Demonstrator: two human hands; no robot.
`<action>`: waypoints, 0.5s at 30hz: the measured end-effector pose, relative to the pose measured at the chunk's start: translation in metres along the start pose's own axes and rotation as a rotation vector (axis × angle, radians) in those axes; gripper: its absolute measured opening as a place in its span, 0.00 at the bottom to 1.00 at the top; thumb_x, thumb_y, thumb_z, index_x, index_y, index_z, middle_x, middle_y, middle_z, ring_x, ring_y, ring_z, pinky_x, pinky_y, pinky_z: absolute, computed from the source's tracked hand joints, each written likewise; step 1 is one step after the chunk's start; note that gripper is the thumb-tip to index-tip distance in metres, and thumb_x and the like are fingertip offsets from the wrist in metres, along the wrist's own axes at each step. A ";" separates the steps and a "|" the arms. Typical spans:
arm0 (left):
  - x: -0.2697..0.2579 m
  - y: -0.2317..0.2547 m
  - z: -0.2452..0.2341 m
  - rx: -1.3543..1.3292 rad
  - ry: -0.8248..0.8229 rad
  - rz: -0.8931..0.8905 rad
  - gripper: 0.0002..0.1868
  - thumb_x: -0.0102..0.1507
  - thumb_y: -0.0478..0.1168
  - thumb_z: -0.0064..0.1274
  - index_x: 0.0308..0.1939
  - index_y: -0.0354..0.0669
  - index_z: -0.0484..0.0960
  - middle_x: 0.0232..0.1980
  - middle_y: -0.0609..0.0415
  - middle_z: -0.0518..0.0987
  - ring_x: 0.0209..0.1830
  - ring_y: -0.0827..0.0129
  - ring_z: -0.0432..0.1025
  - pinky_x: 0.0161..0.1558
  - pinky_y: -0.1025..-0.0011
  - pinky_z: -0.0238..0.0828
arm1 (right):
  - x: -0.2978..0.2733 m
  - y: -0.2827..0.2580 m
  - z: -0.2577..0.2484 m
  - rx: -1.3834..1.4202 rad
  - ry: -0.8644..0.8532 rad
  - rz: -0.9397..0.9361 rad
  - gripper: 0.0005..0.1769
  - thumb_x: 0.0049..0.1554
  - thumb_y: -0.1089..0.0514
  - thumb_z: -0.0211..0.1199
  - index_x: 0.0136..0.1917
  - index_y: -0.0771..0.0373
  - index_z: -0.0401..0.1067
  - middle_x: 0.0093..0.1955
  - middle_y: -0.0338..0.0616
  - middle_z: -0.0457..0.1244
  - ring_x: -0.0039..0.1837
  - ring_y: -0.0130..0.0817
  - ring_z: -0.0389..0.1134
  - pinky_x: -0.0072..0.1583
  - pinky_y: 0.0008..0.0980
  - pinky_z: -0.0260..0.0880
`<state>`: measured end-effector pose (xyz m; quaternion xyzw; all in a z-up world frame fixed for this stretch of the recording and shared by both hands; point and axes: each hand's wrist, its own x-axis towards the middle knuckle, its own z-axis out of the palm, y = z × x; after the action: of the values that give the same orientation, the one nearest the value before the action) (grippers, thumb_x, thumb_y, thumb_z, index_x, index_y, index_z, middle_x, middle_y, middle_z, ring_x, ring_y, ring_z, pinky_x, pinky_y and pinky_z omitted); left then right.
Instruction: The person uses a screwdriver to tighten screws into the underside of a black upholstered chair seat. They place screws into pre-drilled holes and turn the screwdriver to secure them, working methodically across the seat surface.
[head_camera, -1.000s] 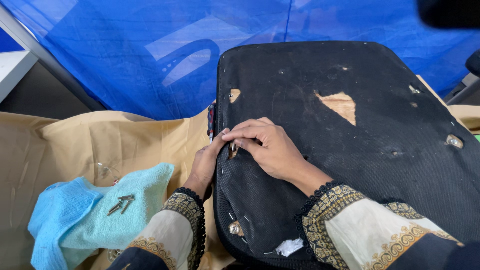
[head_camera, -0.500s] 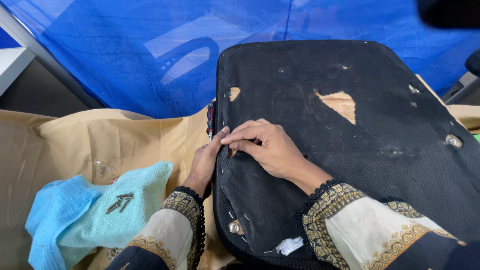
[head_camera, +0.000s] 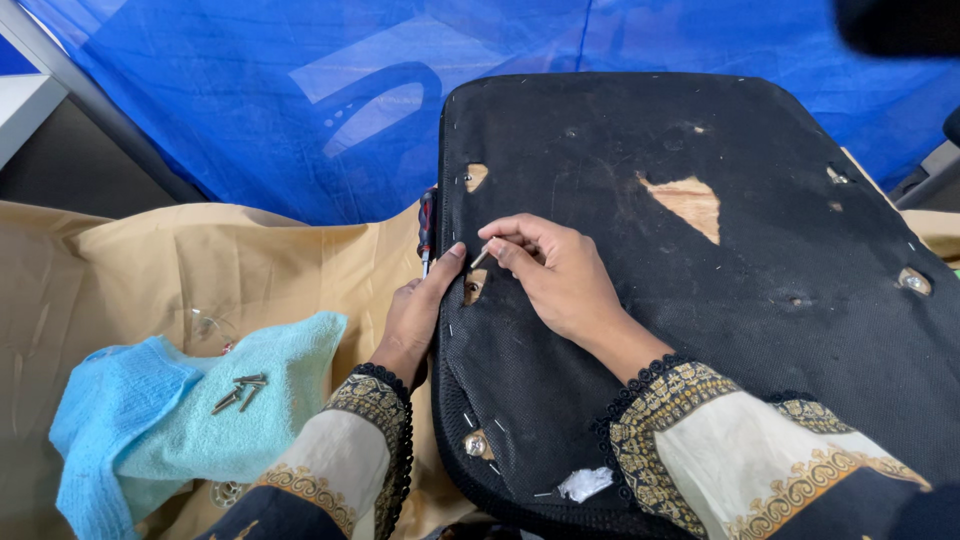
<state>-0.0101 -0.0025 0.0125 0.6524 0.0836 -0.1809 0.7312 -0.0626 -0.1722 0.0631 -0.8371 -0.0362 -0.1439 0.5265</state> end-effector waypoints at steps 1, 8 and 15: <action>-0.002 0.000 0.001 -0.024 0.022 0.005 0.35 0.54 0.62 0.62 0.42 0.28 0.82 0.38 0.47 0.86 0.35 0.68 0.79 0.42 0.75 0.74 | 0.001 0.000 0.001 0.006 0.009 0.017 0.12 0.61 0.57 0.61 0.56 0.57 0.79 0.44 0.35 0.73 0.44 0.20 0.71 0.49 0.24 0.72; -0.006 0.004 0.002 0.011 0.245 0.334 0.24 0.59 0.52 0.65 0.29 0.50 0.63 0.25 0.63 0.66 0.21 0.81 0.59 0.23 0.77 0.57 | 0.022 -0.004 0.025 0.506 0.140 0.212 0.10 0.61 0.60 0.59 0.55 0.64 0.74 0.46 0.38 0.69 0.47 0.22 0.69 0.51 0.24 0.70; -0.028 0.018 -0.035 -0.148 0.290 0.310 0.21 0.62 0.58 0.56 0.32 0.50 0.64 0.25 0.62 0.65 0.18 0.81 0.57 0.18 0.75 0.53 | 0.028 -0.029 0.101 0.925 0.070 0.397 0.08 0.61 0.62 0.58 0.54 0.66 0.70 0.46 0.41 0.66 0.47 0.27 0.67 0.53 0.29 0.72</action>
<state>-0.0249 0.0378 0.0340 0.6212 0.0996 0.0358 0.7765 -0.0214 -0.0716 0.0555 -0.5017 0.0814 -0.0381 0.8603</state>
